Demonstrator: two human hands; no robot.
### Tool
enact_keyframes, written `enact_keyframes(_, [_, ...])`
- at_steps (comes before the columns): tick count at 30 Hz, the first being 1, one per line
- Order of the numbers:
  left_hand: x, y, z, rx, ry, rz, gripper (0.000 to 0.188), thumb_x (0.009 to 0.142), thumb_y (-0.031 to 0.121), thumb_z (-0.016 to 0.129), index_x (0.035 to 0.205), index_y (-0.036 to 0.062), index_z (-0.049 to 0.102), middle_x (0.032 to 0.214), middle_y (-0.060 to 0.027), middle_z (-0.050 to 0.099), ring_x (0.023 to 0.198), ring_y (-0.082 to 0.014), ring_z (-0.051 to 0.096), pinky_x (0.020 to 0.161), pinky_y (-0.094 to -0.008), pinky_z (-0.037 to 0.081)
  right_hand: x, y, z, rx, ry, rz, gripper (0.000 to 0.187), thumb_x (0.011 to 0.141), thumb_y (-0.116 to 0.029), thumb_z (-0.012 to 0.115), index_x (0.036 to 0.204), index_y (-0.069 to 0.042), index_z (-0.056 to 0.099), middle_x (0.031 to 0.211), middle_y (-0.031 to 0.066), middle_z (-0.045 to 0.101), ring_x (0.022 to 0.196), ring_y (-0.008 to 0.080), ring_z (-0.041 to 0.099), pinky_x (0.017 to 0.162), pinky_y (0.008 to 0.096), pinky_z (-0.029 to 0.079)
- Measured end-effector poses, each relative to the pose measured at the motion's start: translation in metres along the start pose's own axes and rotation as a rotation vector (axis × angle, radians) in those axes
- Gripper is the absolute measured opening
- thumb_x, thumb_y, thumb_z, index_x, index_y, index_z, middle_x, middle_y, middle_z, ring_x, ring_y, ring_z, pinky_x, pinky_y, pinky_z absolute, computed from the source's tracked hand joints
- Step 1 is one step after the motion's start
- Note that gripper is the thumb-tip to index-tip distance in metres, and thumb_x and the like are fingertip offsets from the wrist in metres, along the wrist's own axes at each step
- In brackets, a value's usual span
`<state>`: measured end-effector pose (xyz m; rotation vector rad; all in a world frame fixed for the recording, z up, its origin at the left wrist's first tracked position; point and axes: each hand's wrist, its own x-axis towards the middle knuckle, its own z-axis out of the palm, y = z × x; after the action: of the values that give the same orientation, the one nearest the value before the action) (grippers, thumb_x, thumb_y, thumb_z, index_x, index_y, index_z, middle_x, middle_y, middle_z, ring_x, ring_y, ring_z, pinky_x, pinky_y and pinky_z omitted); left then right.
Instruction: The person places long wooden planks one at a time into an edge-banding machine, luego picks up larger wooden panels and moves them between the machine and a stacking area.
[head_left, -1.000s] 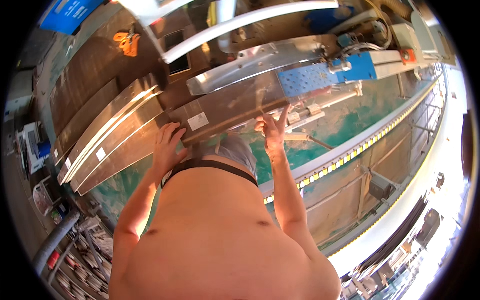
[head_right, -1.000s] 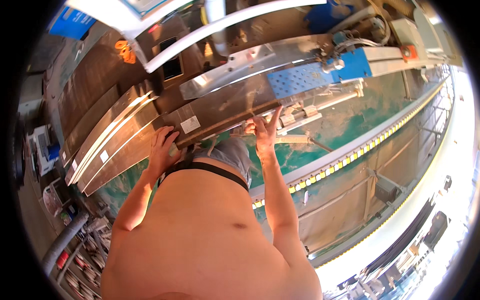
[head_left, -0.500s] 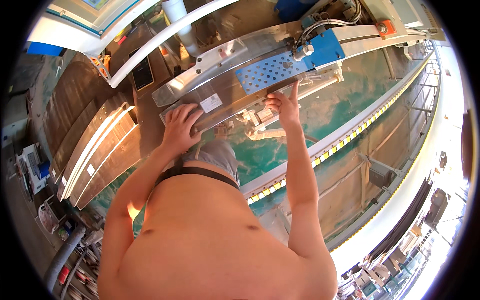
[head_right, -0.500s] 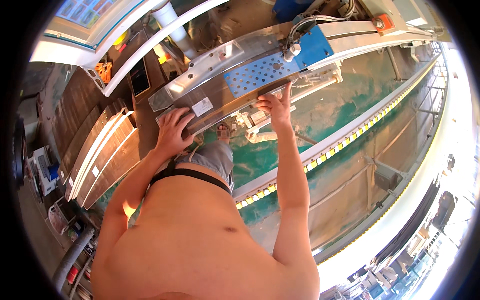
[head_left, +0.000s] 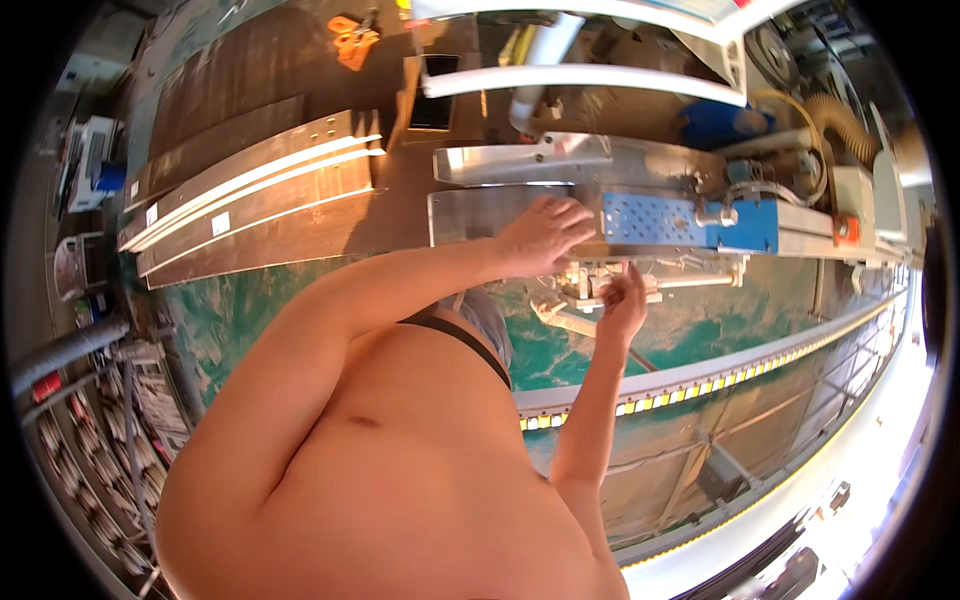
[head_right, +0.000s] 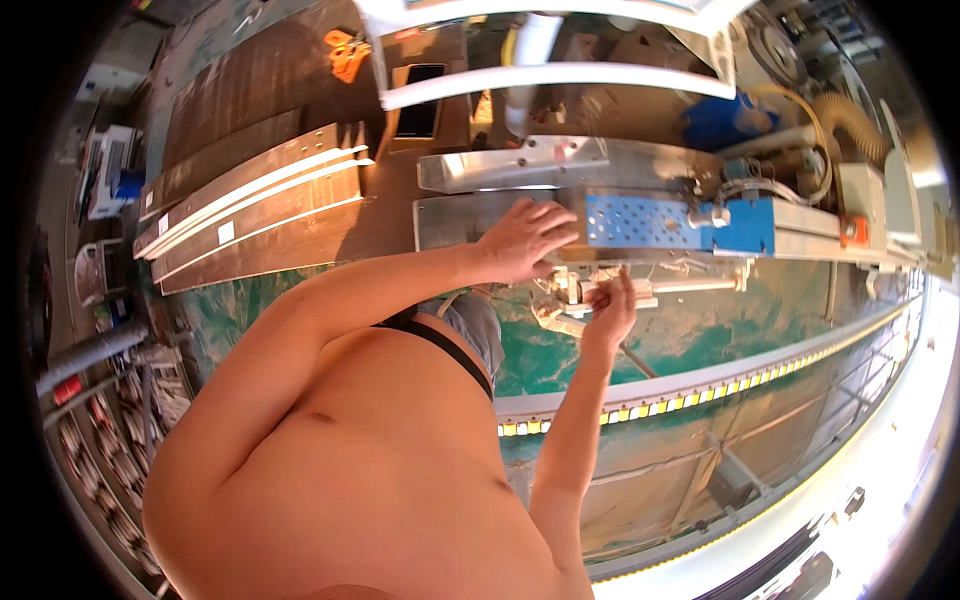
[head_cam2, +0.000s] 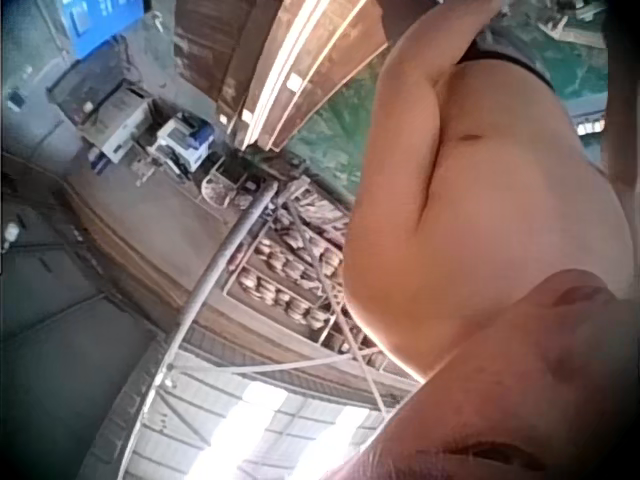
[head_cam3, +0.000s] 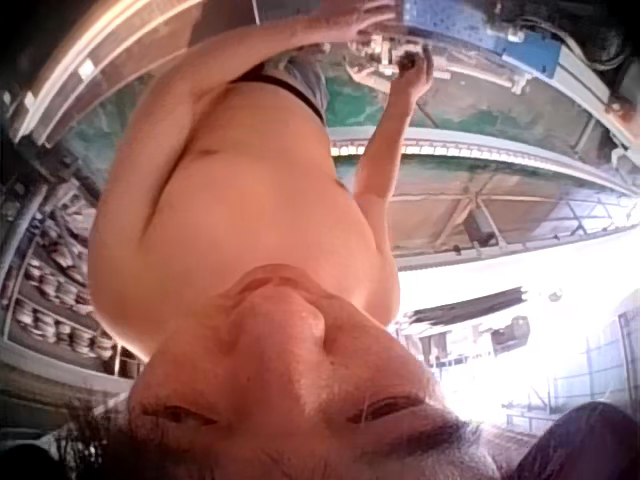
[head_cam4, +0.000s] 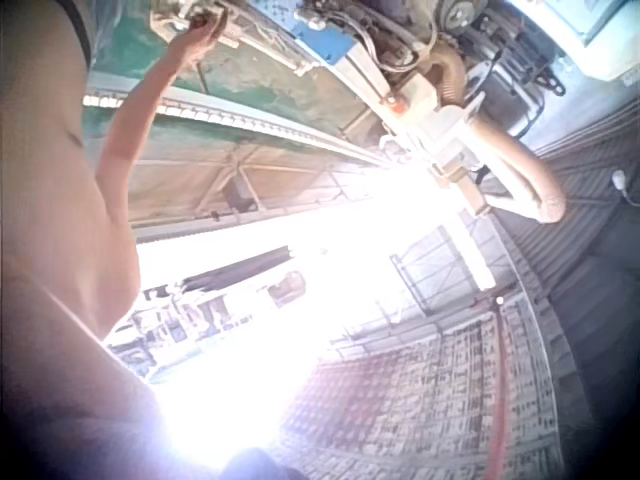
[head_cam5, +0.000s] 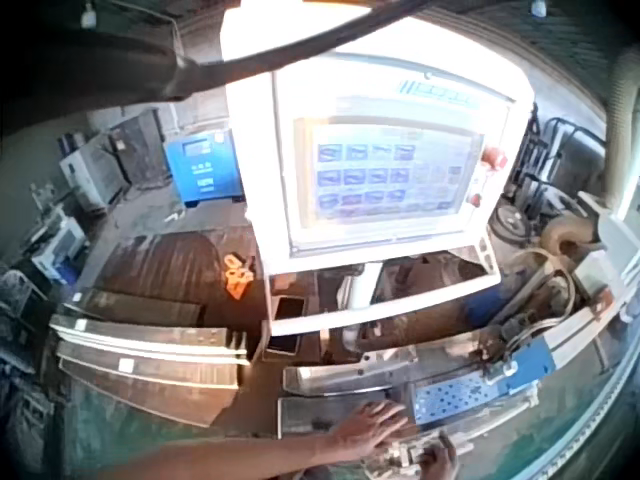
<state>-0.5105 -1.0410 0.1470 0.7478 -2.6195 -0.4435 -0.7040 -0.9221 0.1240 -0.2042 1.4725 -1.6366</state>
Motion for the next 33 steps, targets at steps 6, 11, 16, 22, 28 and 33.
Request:
enact_keyframes(6, [-0.089,-0.053,-0.055,-0.254,0.134,-0.189,0.027,0.076,0.015,0.07,0.101,0.0072,0.067,0.108,-0.009,0.066,0.108,-0.0275,0.058,0.096,-0.0452,0.04,-0.08,0.035,0.099,-0.328,-0.319,-0.036,0.029,0.09,-0.005,0.057,0.117,0.005,0.06,0.08,0.0077,0.065,0.064,0.0116,0.06,0.059,0.0242,0.05])
enact_keyframes(11, [-0.227,-0.109,-0.123,-0.065,0.566,-0.579,0.015,0.08,0.008,0.067,0.095,0.0059,0.068,0.095,-0.0122,0.067,0.09,-0.0314,0.063,0.081,-0.0395,0.049,-0.11,0.047,0.184,-0.632,-0.689,-0.148,0.022,0.091,-0.009,0.062,0.111,-0.001,0.064,0.084,0.0073,0.067,0.076,0.0143,0.065,0.066,0.0287,0.053])
enact_keyframes(16, [-0.361,-0.108,-0.172,0.011,0.621,-1.07,0.019,0.089,0.018,0.065,0.103,0.0062,0.067,0.089,-0.0135,0.069,0.081,-0.0304,0.067,0.07,-0.0362,0.051,-0.129,0.055,0.306,-0.904,-1.035,-0.733,0.021,0.086,-0.01,0.065,0.106,-0.005,0.064,0.097,0.0098,0.066,0.091,0.0238,0.065,0.077,0.0357,0.053])
enact_keyframes(22, [-0.424,-0.092,-0.176,-0.343,0.934,-1.444,0.029,0.096,0.022,0.061,0.114,-0.0007,0.063,0.083,-0.0061,0.067,0.075,-0.009,0.062,0.067,-0.0247,0.05,-0.137,0.112,0.433,-1.02,-1.06,-1.408,0.042,0.077,-0.018,0.071,0.116,-0.01,0.059,0.116,0.0086,0.059,0.122,0.0279,0.048,0.104,0.0448,0.038])
enact_keyframes(28, [-0.486,-0.135,-0.157,-0.623,1.316,-1.231,0.048,0.095,0.026,0.063,0.131,-0.0016,0.051,0.105,-0.0116,0.065,0.09,-0.0161,0.062,0.077,-0.029,0.052,-0.147,0.147,0.437,-1.158,-1.19,-1.343,0.043,0.077,-0.02,0.071,0.116,-0.009,0.058,0.113,0.0052,0.06,0.113,0.0246,0.05,0.104,0.0428,0.038])
enact_keyframes(33, [-0.455,-0.153,-0.226,-1.168,1.785,-1.201,0.054,0.097,0.034,0.055,0.137,-0.0002,0.041,0.125,-0.0147,0.057,0.109,-0.0262,0.058,0.093,-0.041,0.048,-0.16,0.118,0.357,-1.033,-1.185,-1.231,0.048,0.074,-0.023,0.074,0.116,-0.008,0.059,0.114,0.0052,0.061,0.11,0.0259,0.052,0.101,0.0428,0.04])
